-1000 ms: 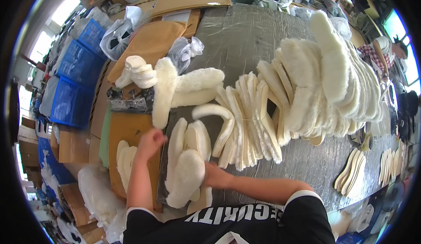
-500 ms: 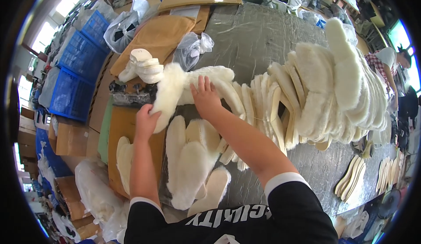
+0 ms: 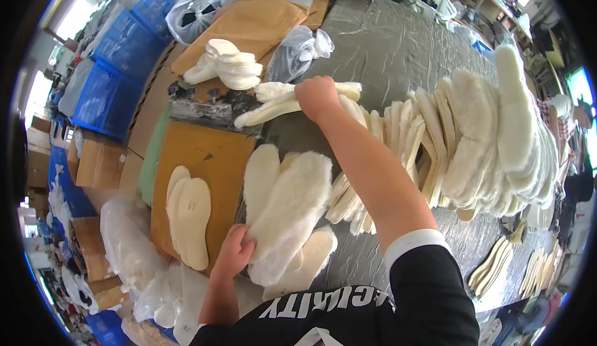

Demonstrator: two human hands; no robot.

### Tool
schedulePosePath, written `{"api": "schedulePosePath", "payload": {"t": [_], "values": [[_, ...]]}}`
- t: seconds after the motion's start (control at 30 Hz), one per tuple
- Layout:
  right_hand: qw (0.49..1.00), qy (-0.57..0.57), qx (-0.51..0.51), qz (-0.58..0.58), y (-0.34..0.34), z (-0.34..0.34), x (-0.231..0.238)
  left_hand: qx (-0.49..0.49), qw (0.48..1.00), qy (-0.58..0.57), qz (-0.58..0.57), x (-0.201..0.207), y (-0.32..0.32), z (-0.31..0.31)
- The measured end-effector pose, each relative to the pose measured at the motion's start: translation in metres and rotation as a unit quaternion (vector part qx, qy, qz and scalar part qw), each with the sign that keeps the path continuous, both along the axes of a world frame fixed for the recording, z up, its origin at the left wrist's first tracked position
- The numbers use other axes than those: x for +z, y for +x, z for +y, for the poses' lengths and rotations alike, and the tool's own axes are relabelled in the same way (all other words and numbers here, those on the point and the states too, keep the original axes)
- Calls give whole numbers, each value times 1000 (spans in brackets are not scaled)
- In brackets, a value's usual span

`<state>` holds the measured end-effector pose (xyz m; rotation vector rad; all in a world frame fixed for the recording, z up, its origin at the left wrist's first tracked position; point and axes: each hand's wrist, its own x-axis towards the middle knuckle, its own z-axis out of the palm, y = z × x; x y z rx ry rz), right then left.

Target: Gathering and stacking soft white shoe insoles at a manufacturing station.

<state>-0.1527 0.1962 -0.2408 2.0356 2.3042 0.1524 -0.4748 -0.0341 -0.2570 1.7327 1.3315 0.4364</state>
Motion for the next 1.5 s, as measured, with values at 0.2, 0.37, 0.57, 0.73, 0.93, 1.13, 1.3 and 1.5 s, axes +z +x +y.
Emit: {"api": "schedulePosePath", "payload": {"t": [0.2,0.37,0.57,0.73,0.93,1.13,1.3,1.5], "values": [[995,25,51,80,-10,-53,91,85,978,190,32,27,13,8],[959,92,104,248,14,-162,168,155,943,128,-264,63,35,1],[824,-360,-43,436,70,-303,137,56,935,-150,-317,2,81,-72],[867,-363,-126,316,105,-407,-7,105,876,-346,-318,-35,107,-128],[857,161,-243,424,125,-521,-39,-183,953,240,20,-15,147,-152],[977,60,44,201,82,-594,-51,-350,899,243,104,-28,237,-168],[987,73,37,140,67,-581,-81,-363,927,35,87,-29,249,-163],[980,129,82,124,81,-584,-104,-432,887,140,90,-21,258,-189]]}}
